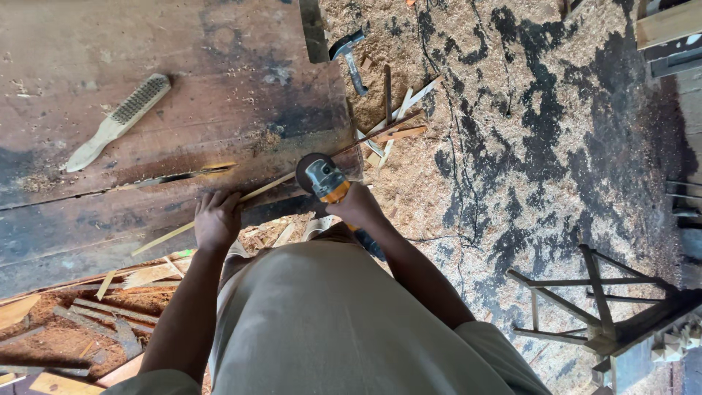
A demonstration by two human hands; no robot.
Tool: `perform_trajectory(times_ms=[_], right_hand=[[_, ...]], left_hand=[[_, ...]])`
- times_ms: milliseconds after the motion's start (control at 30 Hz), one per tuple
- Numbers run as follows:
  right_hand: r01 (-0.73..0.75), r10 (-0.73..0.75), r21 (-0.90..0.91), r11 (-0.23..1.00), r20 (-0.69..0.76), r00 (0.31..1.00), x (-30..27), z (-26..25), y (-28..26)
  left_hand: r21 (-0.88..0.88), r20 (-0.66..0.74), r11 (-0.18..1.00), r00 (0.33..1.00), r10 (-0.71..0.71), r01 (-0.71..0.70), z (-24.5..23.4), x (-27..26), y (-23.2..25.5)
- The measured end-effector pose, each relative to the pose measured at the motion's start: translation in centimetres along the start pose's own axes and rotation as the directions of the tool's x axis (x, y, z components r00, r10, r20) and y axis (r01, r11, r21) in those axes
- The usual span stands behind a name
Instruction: The person sands a circular wooden piece on a workbench using an orbital sander, clears away dust with a brush, and then sands a thin wooden strip using an angle grinder.
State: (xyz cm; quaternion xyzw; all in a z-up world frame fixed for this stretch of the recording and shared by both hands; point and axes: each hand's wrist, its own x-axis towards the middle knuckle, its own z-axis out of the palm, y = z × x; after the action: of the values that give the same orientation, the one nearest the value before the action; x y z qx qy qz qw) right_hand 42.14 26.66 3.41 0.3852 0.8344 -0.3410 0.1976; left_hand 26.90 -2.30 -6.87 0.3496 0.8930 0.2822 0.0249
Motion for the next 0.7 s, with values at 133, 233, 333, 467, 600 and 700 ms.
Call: perform_trajectory(times_ms=[133,233,333,467,600,700], right_hand=[[-0.105,0.105,0.042,0.994,0.004,0.994,1.2,-1.6,2.9],[-0.174,0.176,0.132,0.976,-0.001,0.984,2.4,-3.3,5.8],[-0.225,0.24,0.192,0.955,-0.062,0.969,3.9,-5.7,8.9],[-0.26,0.305,0.294,0.92,-0.122,0.944,5.9,-9.5,12.6],[-0.211,0.29,0.382,0.899,-0.161,0.943,7.4,-11.2,13.9],[-0.219,0.296,0.394,0.893,-0.146,0.944,7.6,-9.9,12.7]], left_hand=[[0.014,-0.017,1.0,1.0,0.015,-0.015,0.0,0.1,0.0],[0.024,-0.021,1.0,1.0,0.017,-0.017,0.1,-0.1,0.0],[0.031,-0.023,0.999,1.0,0.017,-0.016,0.3,-0.1,0.0],[0.023,-0.048,0.999,0.998,0.03,-0.029,0.2,0.0,-0.1],[0.037,-0.049,0.998,0.998,0.043,-0.041,0.2,0.1,0.0],[0.036,-0.052,0.998,0.997,0.049,-0.047,0.0,0.1,-0.1]])
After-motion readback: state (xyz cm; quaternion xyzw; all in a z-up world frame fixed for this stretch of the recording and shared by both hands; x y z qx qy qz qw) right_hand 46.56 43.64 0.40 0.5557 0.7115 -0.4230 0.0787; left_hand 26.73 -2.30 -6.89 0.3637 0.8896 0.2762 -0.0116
